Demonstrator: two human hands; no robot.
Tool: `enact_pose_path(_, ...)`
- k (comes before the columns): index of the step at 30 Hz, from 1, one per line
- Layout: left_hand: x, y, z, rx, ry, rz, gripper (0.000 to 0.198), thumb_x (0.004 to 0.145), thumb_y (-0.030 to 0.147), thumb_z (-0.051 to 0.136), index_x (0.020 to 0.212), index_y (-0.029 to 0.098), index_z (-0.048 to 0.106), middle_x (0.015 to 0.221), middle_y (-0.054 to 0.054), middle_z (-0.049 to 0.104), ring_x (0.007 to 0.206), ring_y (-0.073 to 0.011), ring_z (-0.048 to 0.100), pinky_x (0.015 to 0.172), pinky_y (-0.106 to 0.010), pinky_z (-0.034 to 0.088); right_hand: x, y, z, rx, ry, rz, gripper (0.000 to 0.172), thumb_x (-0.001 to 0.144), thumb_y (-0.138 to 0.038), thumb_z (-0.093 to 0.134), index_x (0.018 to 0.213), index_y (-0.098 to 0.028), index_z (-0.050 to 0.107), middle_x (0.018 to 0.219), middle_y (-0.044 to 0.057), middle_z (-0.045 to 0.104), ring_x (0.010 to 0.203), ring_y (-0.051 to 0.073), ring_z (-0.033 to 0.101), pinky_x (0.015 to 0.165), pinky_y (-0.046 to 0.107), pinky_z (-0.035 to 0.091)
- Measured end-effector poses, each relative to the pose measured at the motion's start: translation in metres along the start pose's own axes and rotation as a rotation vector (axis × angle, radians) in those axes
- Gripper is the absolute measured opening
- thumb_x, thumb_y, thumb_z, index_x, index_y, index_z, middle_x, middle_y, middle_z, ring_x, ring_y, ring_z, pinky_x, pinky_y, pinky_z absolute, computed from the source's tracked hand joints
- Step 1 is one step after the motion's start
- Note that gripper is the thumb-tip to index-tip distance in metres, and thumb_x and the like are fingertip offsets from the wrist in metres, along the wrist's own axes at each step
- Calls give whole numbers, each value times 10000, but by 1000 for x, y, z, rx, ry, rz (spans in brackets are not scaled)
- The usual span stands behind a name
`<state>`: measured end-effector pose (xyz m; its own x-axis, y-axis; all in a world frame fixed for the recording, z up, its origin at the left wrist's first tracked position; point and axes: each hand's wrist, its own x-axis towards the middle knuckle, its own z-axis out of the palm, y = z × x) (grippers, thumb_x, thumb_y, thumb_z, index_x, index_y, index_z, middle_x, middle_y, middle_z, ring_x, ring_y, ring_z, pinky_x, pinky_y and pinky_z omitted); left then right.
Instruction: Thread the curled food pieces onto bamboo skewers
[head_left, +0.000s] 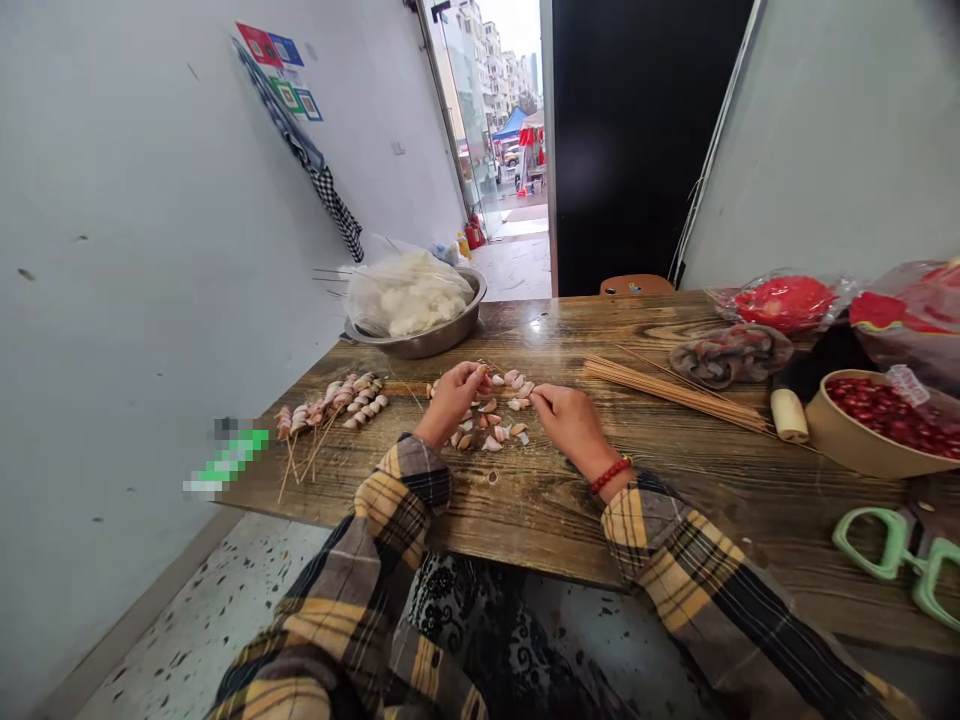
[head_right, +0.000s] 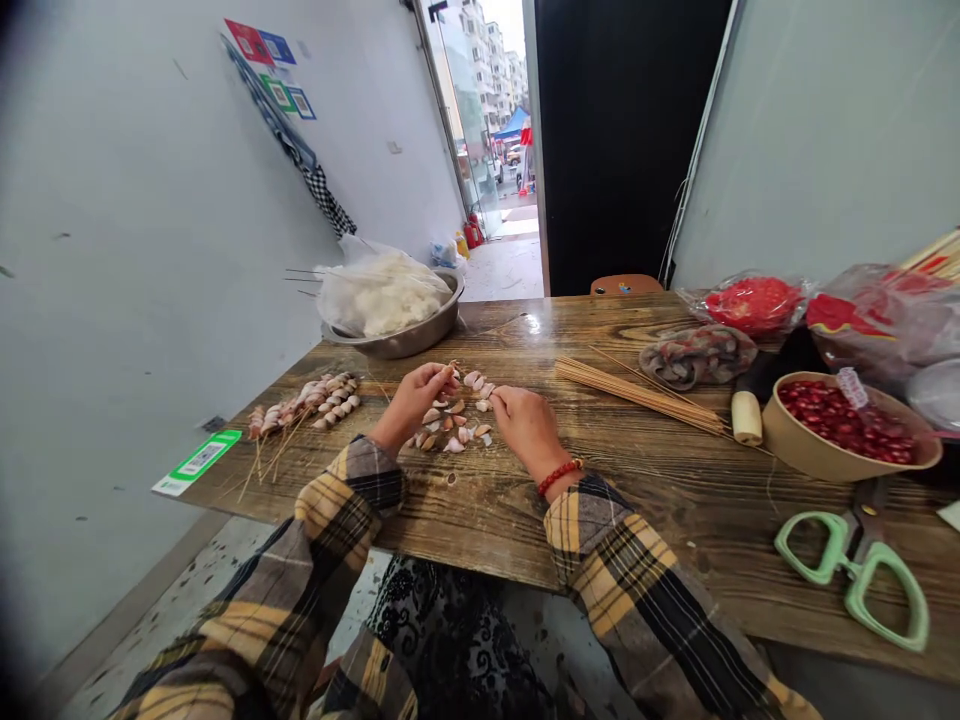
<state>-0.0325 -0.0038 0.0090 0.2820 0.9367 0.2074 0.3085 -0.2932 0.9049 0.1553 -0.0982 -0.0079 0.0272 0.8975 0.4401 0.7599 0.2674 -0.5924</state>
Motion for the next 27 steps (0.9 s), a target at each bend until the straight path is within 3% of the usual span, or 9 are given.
enact_pose_path(3, -4, 16, 0, -450, -20, -118, 316, 718, 423, 707, 816, 133, 628, 732, -24, 613, 587, -87, 523, 533, -208, 399, -1, -2, 3, 40, 21, -29, 298, 945, -288, 426, 796, -211, 672, 796, 51, 710, 735, 182, 620, 610, 261, 329)
enact_pose_path(7, -6, 27, 2, -700, 4, -193, 314, 664, 337, 777, 864, 126, 656, 695, 4, 593, 572, -54, 511, 511, -164, 390, -1, -2, 7, 58, 17, -50, 303, 950, -275, 414, 780, -220, 658, 789, 37, 708, 726, 175, 627, 627, 257, 350)
enact_pose_path(19, 7, 29, 6, -857, -82, -243, 238, 702, 274, 744, 869, 124, 666, 712, 6, 568, 598, -52, 500, 500, -157, 388, 1, -4, 0, 110, 59, -24, 276, 950, -272, 425, 848, -209, 674, 828, 45, 715, 766, 190, 645, 688, 267, 413)
enact_pose_path(27, -3, 21, 11, -907, -138, -274, 259, 722, 254, 742, 915, 93, 679, 747, -29, 612, 615, -64, 528, 523, -156, 426, -2, -2, 3, 145, 47, -32, 234, 942, -260, 461, 950, -201, 688, 962, 50, 733, 856, 194, 672, 754, 271, 454)
